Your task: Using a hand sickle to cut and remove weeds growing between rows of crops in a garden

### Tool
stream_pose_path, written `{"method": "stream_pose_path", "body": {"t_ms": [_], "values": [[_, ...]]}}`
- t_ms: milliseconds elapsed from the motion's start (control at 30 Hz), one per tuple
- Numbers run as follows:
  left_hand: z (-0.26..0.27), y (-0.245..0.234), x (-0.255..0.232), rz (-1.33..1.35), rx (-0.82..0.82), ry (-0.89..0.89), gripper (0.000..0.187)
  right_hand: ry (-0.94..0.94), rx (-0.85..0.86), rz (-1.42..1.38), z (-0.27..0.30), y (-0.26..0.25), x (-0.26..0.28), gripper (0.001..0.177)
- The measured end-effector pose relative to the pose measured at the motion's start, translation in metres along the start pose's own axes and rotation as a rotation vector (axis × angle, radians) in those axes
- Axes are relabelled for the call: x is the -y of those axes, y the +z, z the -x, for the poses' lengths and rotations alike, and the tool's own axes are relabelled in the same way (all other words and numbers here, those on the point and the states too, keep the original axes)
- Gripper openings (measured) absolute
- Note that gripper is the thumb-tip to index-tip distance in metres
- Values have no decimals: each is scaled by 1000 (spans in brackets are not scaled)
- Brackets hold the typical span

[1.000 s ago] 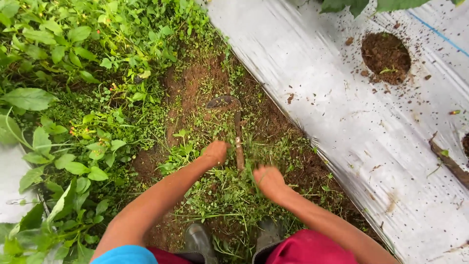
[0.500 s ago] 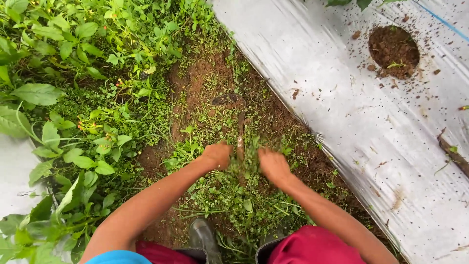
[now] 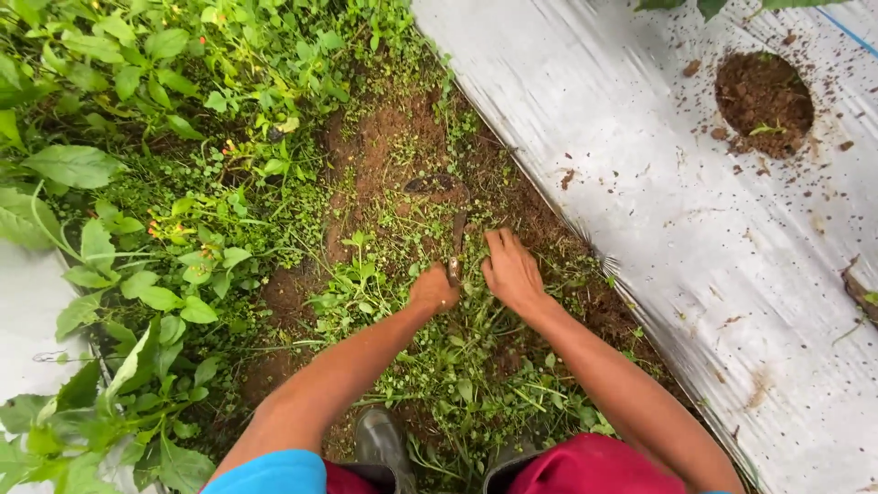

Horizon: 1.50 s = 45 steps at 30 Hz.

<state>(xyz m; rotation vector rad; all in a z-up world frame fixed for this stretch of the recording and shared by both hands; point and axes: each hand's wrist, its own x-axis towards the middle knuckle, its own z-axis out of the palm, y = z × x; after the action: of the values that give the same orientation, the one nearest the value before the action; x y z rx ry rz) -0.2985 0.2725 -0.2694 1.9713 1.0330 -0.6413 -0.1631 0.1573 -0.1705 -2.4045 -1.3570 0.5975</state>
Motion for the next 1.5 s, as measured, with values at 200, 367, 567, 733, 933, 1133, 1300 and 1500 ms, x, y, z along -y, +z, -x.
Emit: {"method": "stream_pose_path", "body": {"t_ms": [200, 367, 567, 733, 933, 1133, 1300, 1500], "values": [[-10, 11, 8, 224, 69, 17, 54, 125, 233, -249, -28, -35, 31, 69], [52, -41, -33, 466, 155, 58, 78, 88, 289, -196, 6, 35, -2, 44], [48, -44, -9, 528, 22, 121, 62, -20, 386, -185, 63, 30, 3, 34], [47, -46, 0, 537, -35, 132, 43, -25, 168, 21, 73, -23, 25, 53], [83, -26, -17, 413, 43, 199, 44, 20, 331, -143, 106, 20, 20, 50], [87, -1, -20, 425, -73, 294, 22, 112, 337, -335, 116, -14, 21, 61], [97, 7, -43, 359, -293, 473, 41, 129, -175, -598, 112, -54, 31, 40], [114, 37, -65, 267, -252, 478, 64, 427, 265, -854, 82, -90, 28, 76]]}}
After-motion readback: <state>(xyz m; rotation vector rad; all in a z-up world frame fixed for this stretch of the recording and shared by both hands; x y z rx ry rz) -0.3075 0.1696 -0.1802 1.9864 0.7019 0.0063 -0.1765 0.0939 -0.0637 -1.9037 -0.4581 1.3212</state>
